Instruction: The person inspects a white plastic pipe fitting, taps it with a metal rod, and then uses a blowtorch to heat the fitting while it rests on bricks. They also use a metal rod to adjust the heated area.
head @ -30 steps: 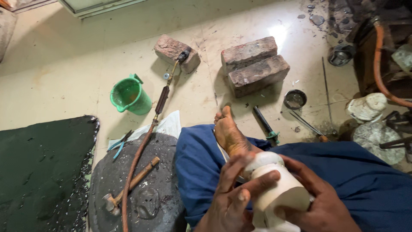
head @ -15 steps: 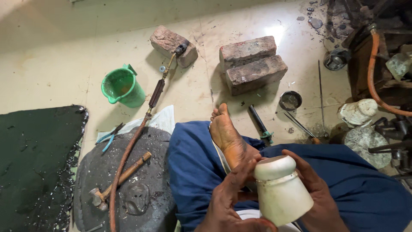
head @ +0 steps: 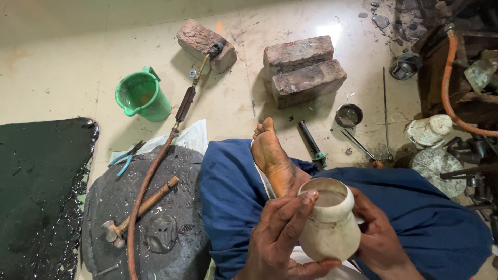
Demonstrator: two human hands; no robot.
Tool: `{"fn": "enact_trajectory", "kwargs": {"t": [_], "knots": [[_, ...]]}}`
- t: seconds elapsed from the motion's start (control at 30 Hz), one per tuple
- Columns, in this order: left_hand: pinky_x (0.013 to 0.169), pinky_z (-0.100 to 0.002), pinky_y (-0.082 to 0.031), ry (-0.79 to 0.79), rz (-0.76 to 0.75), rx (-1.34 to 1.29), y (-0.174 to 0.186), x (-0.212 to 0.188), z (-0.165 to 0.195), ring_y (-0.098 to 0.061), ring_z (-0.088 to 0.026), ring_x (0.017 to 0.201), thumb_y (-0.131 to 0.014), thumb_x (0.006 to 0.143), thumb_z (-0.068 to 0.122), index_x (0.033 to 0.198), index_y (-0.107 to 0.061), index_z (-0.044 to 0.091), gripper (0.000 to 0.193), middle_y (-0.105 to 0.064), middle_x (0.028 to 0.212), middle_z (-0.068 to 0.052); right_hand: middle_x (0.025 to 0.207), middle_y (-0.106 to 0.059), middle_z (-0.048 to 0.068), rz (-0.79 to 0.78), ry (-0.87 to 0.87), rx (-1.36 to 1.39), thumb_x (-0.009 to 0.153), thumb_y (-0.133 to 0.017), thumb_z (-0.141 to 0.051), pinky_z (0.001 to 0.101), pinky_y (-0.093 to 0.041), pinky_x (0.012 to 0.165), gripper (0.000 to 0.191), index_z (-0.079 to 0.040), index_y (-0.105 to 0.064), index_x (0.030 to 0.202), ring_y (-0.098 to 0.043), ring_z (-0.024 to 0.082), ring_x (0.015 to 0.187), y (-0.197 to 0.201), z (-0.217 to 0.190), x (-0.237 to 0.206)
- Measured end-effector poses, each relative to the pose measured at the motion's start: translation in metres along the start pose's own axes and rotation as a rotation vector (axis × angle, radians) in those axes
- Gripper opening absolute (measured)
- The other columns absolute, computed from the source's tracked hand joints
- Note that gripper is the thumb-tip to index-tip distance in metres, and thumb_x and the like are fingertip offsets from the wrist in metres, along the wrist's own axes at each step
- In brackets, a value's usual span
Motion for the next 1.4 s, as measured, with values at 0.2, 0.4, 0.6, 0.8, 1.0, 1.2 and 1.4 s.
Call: {"fn": "enact_trajectory", "kwargs": {"t": [0.2,0.4,0.6,0.8,1.0,1.2,1.4], "knots": [[0.110,-0.040,-0.057,0.011,-0.064,0.073,-0.006,0.000,-0.001,-0.064,-0.032,0.131,-0.094,0.085,0.043,0.166,-0.027,0.002,0.113,-0.054,0.161,-0.012,0.138,-0.064,0.028,-0.152,-0.043,0.395,0.084,-0.080,-0.013,0.0319,-0.055,0.078,0.094,-0.001,-0.037,0.168,-0.063,0.021,0.096,0.002,-0.001,-0.012],[0.120,-0.040,-0.049,-0.004,-0.044,-0.110,-0.007,0.000,0.003,-0.056,-0.027,0.141,-0.095,0.086,0.043,0.166,-0.020,0.002,0.117,-0.050,0.164,-0.014,0.135,-0.064,0.019,-0.089,-0.092,0.273,0.073,-0.089,-0.041,0.0420,-0.057,0.097,0.106,0.001,-0.038,0.156,-0.066,0.028,0.119,-0.021,0.002,-0.001],[0.121,-0.053,-0.039,0.023,-0.082,-0.123,-0.001,0.002,-0.007,-0.051,-0.032,0.148,-0.098,0.060,0.049,0.159,-0.040,0.004,0.123,-0.054,0.158,-0.013,0.131,-0.065,0.019,-0.133,-0.149,0.403,0.072,-0.090,-0.043,0.0431,-0.057,0.095,0.105,0.005,-0.042,0.152,-0.068,0.027,0.114,-0.021,0.009,-0.009],[0.133,-0.050,-0.042,0.080,-0.089,-0.203,-0.004,0.002,-0.012,-0.049,-0.035,0.156,-0.101,0.065,0.038,0.158,-0.048,0.010,0.110,-0.057,0.159,-0.010,0.126,-0.068,0.021,-0.143,-0.216,0.431,0.072,-0.088,-0.047,0.0427,-0.059,0.092,0.100,0.006,-0.047,0.145,-0.071,0.028,0.108,-0.018,0.021,-0.011],[0.130,-0.048,-0.045,0.120,-0.131,-0.260,-0.005,0.003,-0.015,-0.055,-0.033,0.151,-0.100,0.062,0.036,0.155,-0.051,0.010,0.108,-0.060,0.154,-0.009,0.125,-0.068,0.021,-0.172,-0.204,0.446,0.077,-0.085,-0.044,0.0423,-0.059,0.093,0.091,0.009,-0.049,0.142,-0.070,0.028,0.108,-0.018,0.022,-0.012],[0.121,-0.051,-0.044,0.057,-0.154,-0.092,0.003,0.012,-0.006,-0.053,-0.036,0.142,-0.099,0.050,0.040,0.149,-0.053,0.009,0.114,-0.059,0.140,-0.010,0.120,-0.070,0.019,-0.052,-0.269,0.341,0.077,-0.083,-0.039,0.0389,-0.057,0.089,0.084,0.009,-0.053,0.139,-0.070,0.025,0.105,-0.012,0.022,-0.010],[0.118,-0.053,-0.042,0.036,-0.181,0.088,0.004,0.017,0.002,-0.053,-0.036,0.138,-0.100,0.056,0.043,0.148,-0.054,0.010,0.109,-0.058,0.138,-0.008,0.119,-0.074,0.015,-0.112,-0.105,-0.118,0.073,-0.087,-0.042,0.0320,-0.057,0.091,0.084,0.007,-0.061,0.137,-0.070,0.019,0.106,-0.013,0.004,-0.010]]}}
Point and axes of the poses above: each hand's wrist, its own x-axis towards the middle knuckle, its own y-axis out of the back of the hand, z = x × y, the point moved 7 cm from there along x, towards the middle knuckle
